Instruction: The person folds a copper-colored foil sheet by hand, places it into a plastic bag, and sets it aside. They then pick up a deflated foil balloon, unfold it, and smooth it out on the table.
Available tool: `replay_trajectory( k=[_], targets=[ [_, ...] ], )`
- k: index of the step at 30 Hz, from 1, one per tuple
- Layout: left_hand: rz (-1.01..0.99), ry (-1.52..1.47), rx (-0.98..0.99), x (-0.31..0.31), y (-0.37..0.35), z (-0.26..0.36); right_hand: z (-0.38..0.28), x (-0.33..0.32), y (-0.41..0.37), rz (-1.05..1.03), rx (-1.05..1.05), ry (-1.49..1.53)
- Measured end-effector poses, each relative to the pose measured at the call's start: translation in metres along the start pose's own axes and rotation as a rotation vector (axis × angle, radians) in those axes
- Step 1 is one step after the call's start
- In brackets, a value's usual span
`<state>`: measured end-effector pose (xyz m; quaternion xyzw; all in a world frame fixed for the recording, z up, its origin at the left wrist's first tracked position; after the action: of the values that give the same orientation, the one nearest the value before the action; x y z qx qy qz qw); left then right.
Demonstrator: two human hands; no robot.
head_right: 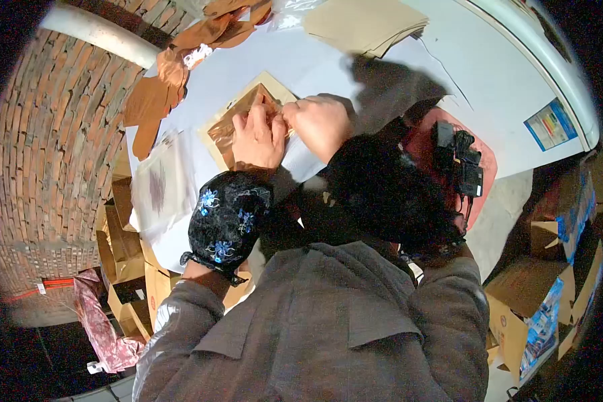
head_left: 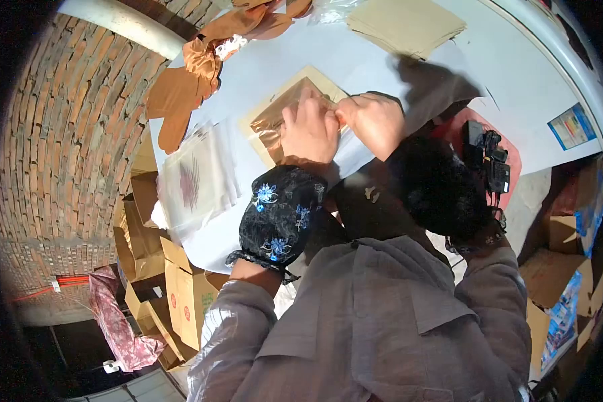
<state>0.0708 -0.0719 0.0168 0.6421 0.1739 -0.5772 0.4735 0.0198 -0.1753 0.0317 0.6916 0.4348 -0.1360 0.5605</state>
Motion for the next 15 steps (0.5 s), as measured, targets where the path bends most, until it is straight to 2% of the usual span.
replay_trajectory(
  k=[3, 6, 12, 15],
  targets=[
    [0.213, 0.088, 0.057, -0.009, -0.003, 0.003, -0.009, -0.003, 0.001, 0.034, -0.001, -0.023],
    [0.226, 0.134, 0.07, -0.005, -0.003, 0.0, -0.011, 0.001, 0.004, 0.028, 0.011, -0.007],
    [0.178, 0.105, 0.055, -0.005, -0.002, 0.0, -0.003, 0.008, 0.005, -0.113, -0.073, 0.051],
    [-0.008, 0.013, -0.008, 0.003, -0.001, -0.001, -0.003, 0.003, 0.003, -0.051, -0.14, 0.078]
  ],
)
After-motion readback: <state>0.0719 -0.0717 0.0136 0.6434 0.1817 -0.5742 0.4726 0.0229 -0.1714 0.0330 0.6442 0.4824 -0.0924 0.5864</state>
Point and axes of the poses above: each hand's wrist, its own y-axis towards the middle knuckle, its own x-axis out of the palm, z = x × y, the point moved 9 cm from there along y, towards the middle knuckle, and after that the axes turned 9 degrees about y, right-handed, at the moved point
